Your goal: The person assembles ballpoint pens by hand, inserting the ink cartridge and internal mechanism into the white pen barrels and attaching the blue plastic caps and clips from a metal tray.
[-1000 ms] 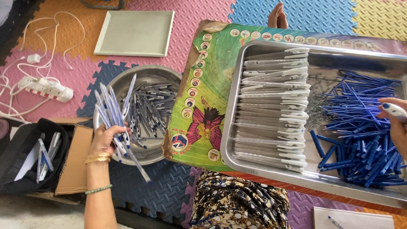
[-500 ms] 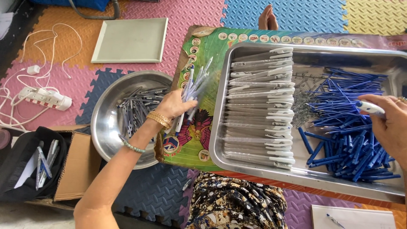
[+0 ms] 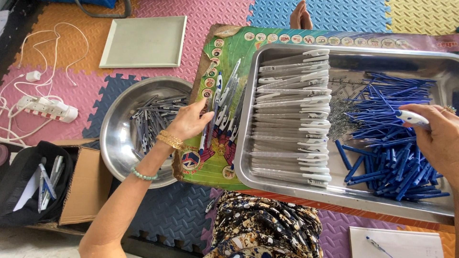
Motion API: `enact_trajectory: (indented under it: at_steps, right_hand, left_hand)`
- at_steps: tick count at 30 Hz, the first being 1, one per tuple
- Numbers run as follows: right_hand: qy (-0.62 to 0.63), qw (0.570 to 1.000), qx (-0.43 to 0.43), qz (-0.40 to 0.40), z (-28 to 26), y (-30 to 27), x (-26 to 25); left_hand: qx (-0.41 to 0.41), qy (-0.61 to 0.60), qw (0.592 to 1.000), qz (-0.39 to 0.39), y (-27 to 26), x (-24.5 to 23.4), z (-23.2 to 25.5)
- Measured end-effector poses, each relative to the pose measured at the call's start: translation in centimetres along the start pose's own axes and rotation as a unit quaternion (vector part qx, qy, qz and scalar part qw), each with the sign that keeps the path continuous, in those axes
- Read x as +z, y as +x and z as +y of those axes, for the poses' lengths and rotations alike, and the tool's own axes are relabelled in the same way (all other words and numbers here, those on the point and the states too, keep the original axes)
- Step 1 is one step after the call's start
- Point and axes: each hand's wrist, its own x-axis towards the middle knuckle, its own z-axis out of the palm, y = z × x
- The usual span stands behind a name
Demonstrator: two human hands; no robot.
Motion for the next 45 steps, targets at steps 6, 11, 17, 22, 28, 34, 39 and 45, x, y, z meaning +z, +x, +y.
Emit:
enact_trajectory:
  at_steps: [6,11,17,22,28,34,39,45]
  right_hand:
    - [0.004,1.000,-0.001,0.011,-1.0,-0.1,-1.0]
    - [0.020,1.000,-0.002,0.022,-3.1,0.1,-2.4]
    - [0.012,0.999,-0.003,0.029,-2.6,0.4,-2.0]
    - [0.051,0.999,0.005,0.014,-3.5,0.7,-3.2]
    - [0.095,0.995,0.004,0.021,-4.1,1.0,-3.6]
    - [0.121,0.992,-0.006,0.028,-4.2,1.3,-3.8]
    - [0.194,0.980,0.032,0.034,-6.5,2.5,-4.9]
    - [0.474,0.869,0.114,-0.084,-15.7,5.5,-8.4]
  left_hand:
    - [0.003,-0.067,0.995,0.071,-11.6,-1.7,1.8]
    - [0.133,-0.049,0.975,-0.174,-17.1,8.9,-3.0]
    - [-0.122,0.107,0.963,-0.215,-10.8,33.8,-18.0]
    - [-0.079,0.188,0.979,-0.021,-10.2,41.9,-21.7]
    - [-0.123,0.169,0.960,-0.186,-12.0,35.6,-20.0]
    - [0.143,0.110,0.862,-0.474,-15.9,13.8,-13.2]
    - [0.401,-0.249,0.879,-0.066,-17.4,-1.5,2.8]
    - [0.490,-0.254,0.817,0.165,-10.5,-2.0,18.7]
